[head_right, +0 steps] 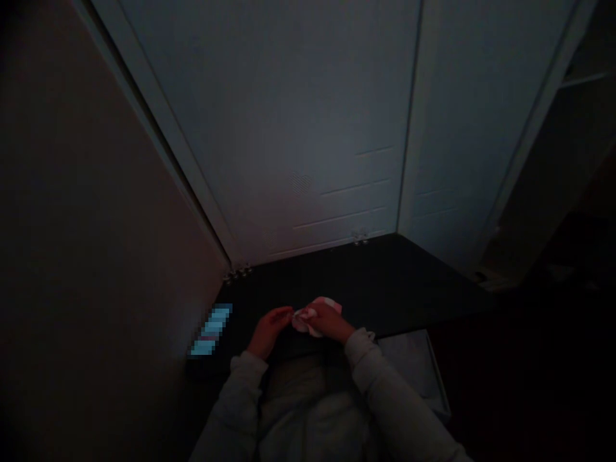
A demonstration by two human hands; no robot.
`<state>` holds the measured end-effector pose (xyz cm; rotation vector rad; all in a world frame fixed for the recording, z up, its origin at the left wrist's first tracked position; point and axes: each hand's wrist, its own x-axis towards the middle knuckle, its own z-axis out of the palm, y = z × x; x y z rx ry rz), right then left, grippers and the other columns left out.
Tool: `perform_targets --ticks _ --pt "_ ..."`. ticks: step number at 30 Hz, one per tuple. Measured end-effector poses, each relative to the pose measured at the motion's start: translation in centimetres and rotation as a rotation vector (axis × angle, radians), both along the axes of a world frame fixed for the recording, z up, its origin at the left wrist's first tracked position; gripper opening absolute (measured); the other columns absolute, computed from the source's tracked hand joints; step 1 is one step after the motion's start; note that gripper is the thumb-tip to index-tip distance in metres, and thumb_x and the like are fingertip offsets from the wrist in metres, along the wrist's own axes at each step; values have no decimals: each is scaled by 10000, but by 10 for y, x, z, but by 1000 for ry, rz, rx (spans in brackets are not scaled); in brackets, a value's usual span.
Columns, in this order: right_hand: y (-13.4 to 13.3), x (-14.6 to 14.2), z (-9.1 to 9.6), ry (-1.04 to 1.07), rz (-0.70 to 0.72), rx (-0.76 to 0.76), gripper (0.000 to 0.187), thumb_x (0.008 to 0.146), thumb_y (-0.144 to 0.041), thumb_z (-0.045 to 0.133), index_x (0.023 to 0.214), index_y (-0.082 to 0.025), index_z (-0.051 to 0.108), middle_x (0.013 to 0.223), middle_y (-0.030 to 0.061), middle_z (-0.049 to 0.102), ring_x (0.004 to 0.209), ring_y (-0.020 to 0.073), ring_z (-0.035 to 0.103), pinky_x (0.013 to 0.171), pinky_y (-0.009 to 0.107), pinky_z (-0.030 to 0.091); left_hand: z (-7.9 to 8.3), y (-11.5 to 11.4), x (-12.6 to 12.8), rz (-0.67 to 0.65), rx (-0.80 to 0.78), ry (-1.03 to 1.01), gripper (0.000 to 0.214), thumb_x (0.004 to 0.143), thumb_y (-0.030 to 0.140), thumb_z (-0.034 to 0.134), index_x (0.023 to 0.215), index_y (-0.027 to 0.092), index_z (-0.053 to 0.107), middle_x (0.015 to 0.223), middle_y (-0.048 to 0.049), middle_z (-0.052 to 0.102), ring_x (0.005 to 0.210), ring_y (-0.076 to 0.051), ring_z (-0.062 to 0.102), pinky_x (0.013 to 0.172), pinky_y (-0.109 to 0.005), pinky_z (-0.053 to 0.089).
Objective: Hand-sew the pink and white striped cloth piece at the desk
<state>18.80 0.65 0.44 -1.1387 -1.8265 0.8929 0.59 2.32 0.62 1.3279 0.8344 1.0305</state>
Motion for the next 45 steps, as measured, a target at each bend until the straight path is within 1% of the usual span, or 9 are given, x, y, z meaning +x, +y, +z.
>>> perform_targets --ticks 6,11,16,21,24,30,38,41,45 --pt "1 -1 -5 -24 -128 16 229 693 -318 498 852 -162 554 815 33 561 776 151 506 679 258 369 0 1 2 50 17 -34 469 591 214 630 1037 161 495 1002 -83 574 947 -188 512 830 -325 381" --pt "-1 -1 0 -13 -166 45 234 678 -316 515 861 -172 540 819 24 555 771 148 499 678 257 362 5 -3 6 130 111 223 356 700 364 487 990 162 533 914 -63 590 799 -155 541 724 -283 410" --pt "-4 0 3 24 -162 67 211 697 -303 493 852 -173 552 805 18 568 768 148 502 681 255 361 7 -7 9 191 216 380 358 704 413 451 933 166 572 861 -53 601 780 -159 528 705 -267 390" --pt "-5 1 5 48 -117 81 227 715 -303 472 871 -167 566 830 30 578 791 156 508 706 262 369 4 -4 7 138 143 311 371 689 411 476 941 152 560 767 -40 592 669 -133 512 612 -246 387" --pt "-5 1 3 87 -87 74 247 729 -319 454 878 -161 572 859 43 581 807 162 511 721 271 375 6 -4 5 92 105 232 368 665 389 519 941 150 558 785 -46 595 682 -136 513 592 -237 382" --pt "-5 0 2 64 -53 48 251 742 -330 430 818 -150 588 782 42 590 746 160 519 681 271 387 9 -5 4 70 58 156 367 647 342 558 960 150 554 864 -67 597 754 -154 527 644 -255 392" --pt "-5 0 2 47 -132 34 194 713 -294 465 805 -154 563 770 21 560 724 137 492 649 241 373 6 -5 3 35 59 67 371 628 307 586 966 158 549 952 -81 586 877 -183 521 734 -282 392" --pt "-6 0 6 77 -136 12 177 715 -279 455 787 -150 552 721 12 549 696 128 487 616 224 368 6 -4 4 79 74 105 378 653 346 552 979 155 537 916 -76 584 789 -160 533 655 -260 404" --pt "-9 -1 12 67 -148 11 178 716 -288 451 767 -154 557 687 7 546 684 130 486 610 224 358 4 -2 7 128 90 206 394 715 424 438 966 137 540 683 -33 564 568 -105 487 525 -226 372"
